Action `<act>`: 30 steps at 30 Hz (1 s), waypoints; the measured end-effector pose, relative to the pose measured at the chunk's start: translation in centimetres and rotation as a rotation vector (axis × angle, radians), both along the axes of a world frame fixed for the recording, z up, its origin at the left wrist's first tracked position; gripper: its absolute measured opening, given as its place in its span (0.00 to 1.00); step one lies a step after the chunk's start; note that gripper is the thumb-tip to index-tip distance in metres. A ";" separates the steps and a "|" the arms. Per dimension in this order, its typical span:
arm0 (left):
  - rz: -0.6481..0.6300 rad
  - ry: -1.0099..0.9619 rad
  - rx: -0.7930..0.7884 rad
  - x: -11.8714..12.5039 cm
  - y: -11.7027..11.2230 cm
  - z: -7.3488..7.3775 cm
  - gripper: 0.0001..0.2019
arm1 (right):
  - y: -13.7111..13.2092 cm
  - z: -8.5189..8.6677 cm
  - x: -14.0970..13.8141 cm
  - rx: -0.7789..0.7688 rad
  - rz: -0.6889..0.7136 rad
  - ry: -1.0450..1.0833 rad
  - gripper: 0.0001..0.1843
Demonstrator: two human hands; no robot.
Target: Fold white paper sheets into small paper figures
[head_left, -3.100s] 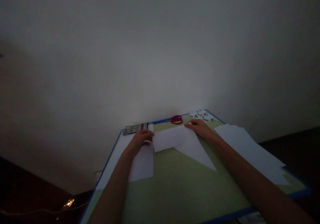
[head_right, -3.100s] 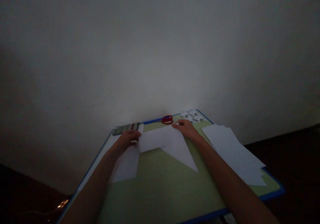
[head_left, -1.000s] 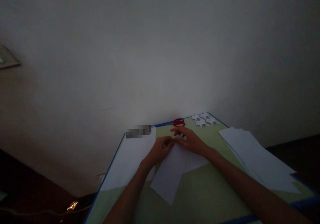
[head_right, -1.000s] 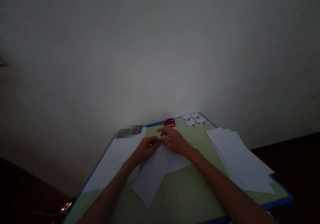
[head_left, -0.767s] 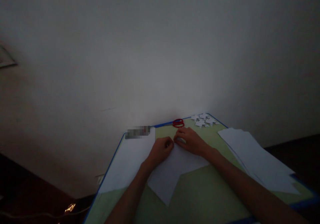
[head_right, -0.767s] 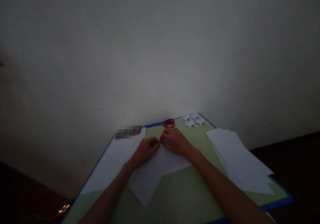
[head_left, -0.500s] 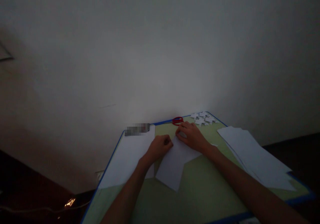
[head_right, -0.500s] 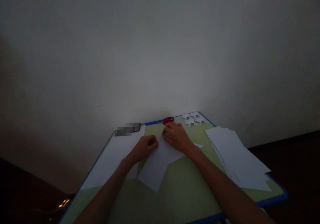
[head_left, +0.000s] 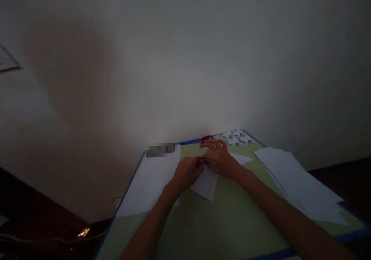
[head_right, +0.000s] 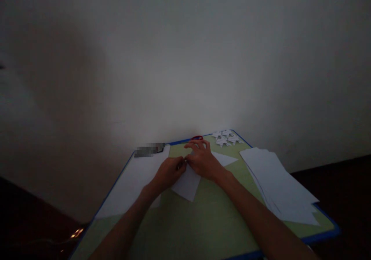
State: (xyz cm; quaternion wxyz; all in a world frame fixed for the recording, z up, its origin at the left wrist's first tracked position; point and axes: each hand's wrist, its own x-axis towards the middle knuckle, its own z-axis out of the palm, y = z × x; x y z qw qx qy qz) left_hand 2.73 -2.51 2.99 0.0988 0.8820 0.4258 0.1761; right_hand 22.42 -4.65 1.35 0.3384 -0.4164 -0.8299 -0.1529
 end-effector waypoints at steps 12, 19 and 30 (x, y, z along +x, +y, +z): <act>0.002 -0.001 -0.068 0.0 0.4 -0.4 0.11 | 0.5 -0.9 0.1 -0.006 -0.032 0.017 0.06; -0.062 0.064 0.014 -0.1 0.0 -0.3 0.17 | 0.6 -0.7 0.5 0.000 0.046 -0.001 0.04; -0.021 0.110 -0.001 -0.4 -0.1 0.1 0.15 | 2.5 -1.5 4.5 -0.043 -0.143 0.075 0.05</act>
